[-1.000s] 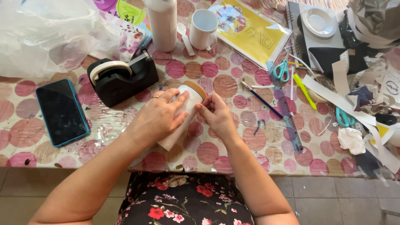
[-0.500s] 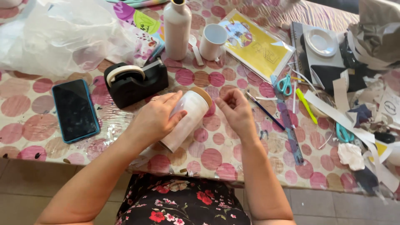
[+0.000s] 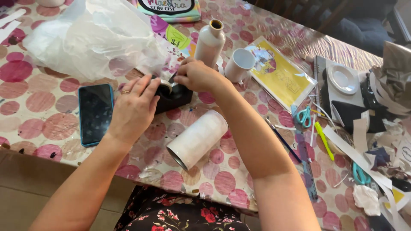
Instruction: Wrapping a white tumbler with paper and securing it with tape
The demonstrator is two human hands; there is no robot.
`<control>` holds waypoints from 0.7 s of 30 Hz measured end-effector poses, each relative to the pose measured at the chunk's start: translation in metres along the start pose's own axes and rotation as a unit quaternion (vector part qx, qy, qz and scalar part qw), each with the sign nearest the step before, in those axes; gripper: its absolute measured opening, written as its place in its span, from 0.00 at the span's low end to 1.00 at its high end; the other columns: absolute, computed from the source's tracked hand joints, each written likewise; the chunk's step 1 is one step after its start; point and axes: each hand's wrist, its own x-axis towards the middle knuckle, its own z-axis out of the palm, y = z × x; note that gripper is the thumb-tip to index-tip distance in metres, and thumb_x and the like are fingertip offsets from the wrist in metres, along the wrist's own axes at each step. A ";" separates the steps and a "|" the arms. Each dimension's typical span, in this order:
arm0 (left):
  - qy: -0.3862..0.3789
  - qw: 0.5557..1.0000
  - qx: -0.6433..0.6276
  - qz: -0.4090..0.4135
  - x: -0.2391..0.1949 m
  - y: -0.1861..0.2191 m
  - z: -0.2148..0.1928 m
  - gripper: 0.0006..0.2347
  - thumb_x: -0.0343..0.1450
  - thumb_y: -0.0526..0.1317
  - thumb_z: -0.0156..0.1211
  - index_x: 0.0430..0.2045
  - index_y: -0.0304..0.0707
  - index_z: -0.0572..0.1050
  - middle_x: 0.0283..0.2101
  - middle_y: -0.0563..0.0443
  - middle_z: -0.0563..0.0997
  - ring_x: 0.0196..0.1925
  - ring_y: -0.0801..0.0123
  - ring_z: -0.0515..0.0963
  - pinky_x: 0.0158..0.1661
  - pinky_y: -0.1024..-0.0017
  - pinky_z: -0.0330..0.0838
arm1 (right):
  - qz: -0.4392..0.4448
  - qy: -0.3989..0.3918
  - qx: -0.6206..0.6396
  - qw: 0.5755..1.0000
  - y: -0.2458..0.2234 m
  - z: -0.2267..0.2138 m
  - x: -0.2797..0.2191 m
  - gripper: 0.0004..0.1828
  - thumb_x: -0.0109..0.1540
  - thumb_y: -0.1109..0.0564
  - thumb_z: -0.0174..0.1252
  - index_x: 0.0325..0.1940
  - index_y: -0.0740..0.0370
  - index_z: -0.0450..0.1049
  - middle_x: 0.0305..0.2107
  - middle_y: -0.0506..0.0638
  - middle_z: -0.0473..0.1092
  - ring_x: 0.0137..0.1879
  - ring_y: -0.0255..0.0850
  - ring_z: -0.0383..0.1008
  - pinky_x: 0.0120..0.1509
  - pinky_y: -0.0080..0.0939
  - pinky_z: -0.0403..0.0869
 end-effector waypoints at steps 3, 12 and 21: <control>-0.005 1.000 -0.013 0.011 0.003 0.000 0.007 0.19 0.71 0.44 0.59 0.59 0.51 0.77 0.58 0.50 0.79 0.56 0.55 0.78 0.50 0.61 0.77 | 0.005 -0.032 0.033 0.999 0.005 -0.010 0.004 0.13 0.61 0.44 0.63 0.43 0.51 0.83 0.57 0.56 0.68 0.59 0.66 0.73 0.63 0.59 0.74; -0.167 0.986 -0.008 0.029 0.022 0.019 0.032 0.26 0.62 0.42 0.55 0.59 0.57 0.75 0.69 0.60 0.72 0.73 0.46 0.61 0.64 0.29 0.49 | 0.076 -0.064 0.003 0.995 0.026 -0.062 -0.035 0.15 0.65 0.45 0.59 0.42 0.58 0.81 0.50 0.61 0.66 0.52 0.64 0.75 0.57 0.56 0.75; -0.226 0.969 0.002 0.103 0.034 0.025 0.046 0.44 0.59 0.39 0.53 0.77 0.44 0.47 0.66 0.45 0.73 0.70 0.54 0.67 0.70 0.52 0.50 | 0.138 -0.007 -0.033 0.990 0.043 -0.030 -0.040 0.12 0.64 0.46 0.61 0.42 0.53 0.81 0.51 0.57 0.69 0.54 0.60 0.76 0.57 0.53 0.75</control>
